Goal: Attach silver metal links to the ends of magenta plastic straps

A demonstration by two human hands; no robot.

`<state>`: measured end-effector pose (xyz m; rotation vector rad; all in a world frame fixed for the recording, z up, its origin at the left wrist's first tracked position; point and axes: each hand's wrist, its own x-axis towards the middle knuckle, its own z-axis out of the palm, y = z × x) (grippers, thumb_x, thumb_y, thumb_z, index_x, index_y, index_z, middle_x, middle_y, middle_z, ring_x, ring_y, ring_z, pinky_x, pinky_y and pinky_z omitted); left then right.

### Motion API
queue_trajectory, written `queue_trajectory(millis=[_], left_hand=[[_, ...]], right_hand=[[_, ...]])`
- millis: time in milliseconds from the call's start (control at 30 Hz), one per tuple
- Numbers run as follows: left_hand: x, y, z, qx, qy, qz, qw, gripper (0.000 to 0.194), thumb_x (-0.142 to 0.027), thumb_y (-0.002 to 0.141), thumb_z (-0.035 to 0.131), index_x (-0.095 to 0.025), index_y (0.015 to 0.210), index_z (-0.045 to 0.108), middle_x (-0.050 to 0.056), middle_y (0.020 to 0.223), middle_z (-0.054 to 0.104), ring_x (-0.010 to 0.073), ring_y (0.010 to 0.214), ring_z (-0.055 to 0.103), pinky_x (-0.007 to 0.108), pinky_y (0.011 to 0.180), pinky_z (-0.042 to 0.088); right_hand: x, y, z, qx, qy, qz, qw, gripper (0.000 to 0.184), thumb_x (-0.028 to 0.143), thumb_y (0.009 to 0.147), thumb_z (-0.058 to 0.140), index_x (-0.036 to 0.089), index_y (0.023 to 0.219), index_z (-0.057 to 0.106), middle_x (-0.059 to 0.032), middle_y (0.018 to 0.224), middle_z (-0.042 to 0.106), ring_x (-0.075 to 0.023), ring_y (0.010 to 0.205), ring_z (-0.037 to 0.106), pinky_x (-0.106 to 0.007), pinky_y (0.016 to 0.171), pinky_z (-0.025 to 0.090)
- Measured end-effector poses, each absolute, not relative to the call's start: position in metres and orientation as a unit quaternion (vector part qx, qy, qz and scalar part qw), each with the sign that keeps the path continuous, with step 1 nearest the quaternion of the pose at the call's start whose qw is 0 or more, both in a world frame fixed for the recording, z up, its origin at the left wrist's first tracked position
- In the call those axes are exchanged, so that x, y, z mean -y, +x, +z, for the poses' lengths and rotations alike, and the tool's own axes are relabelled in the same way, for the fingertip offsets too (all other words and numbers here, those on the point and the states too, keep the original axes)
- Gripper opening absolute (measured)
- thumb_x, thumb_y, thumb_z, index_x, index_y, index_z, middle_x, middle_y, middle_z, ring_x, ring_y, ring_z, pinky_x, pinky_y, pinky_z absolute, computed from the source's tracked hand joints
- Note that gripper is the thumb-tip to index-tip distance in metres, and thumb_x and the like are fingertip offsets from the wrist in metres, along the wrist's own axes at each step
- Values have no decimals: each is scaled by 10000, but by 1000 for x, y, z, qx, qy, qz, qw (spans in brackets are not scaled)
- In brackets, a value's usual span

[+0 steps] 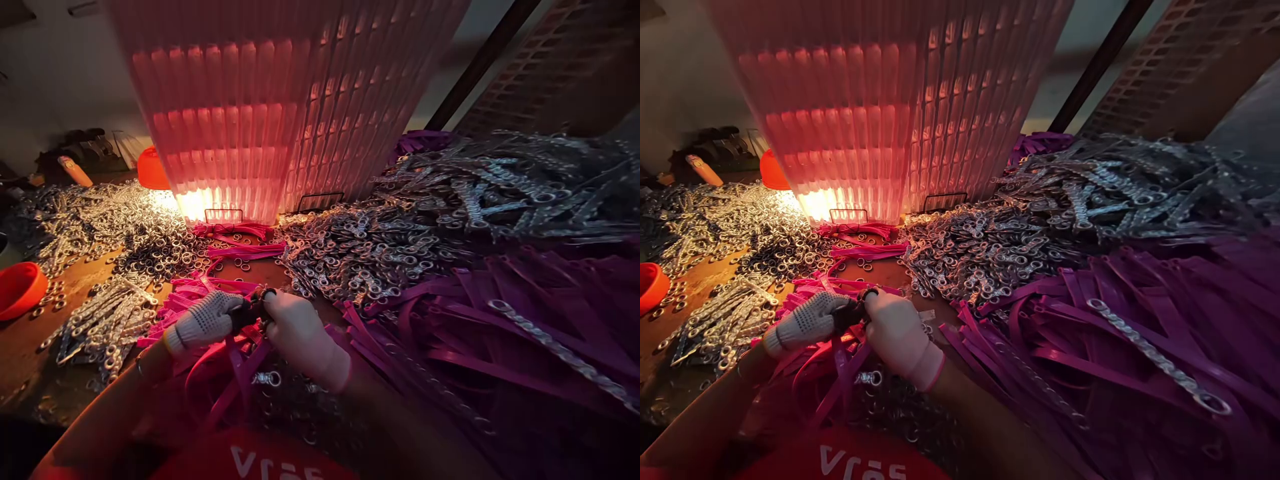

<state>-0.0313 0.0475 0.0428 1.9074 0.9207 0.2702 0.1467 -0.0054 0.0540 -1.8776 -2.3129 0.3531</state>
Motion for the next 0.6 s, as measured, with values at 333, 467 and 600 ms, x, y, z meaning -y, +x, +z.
queue_trajectory(millis=[333, 467, 600], left_hand=[[-36, -32, 23, -428, 720, 179, 516, 212, -251, 816, 526, -123, 722, 666, 14, 666, 618, 98, 603, 491, 198, 543, 354], [-30, -29, 22, -415, 716, 194, 527, 237, -275, 812, 541, -117, 671, 648, 19, 647, 601, 106, 606, 479, 204, 540, 352], [-32, -36, 37, -419, 679, 171, 578, 265, -309, 816, 550, -126, 635, 617, 6, 577, 549, 87, 516, 434, 193, 463, 313]], right_hand=[[8, 158, 50, 835, -539, 107, 20, 233, 82, 857, 436, 151, 955, 636, -105, 854, 699, -222, 760, 633, -311, 600, 301], [10, 160, 34, 874, -481, 72, 26, 206, 111, 857, 451, 149, 902, 648, -112, 817, 694, -211, 686, 599, -312, 571, 263], [9, 156, 33, 878, -474, 46, 36, 184, 139, 857, 469, 147, 879, 651, -106, 762, 690, -200, 630, 580, -313, 548, 224]])
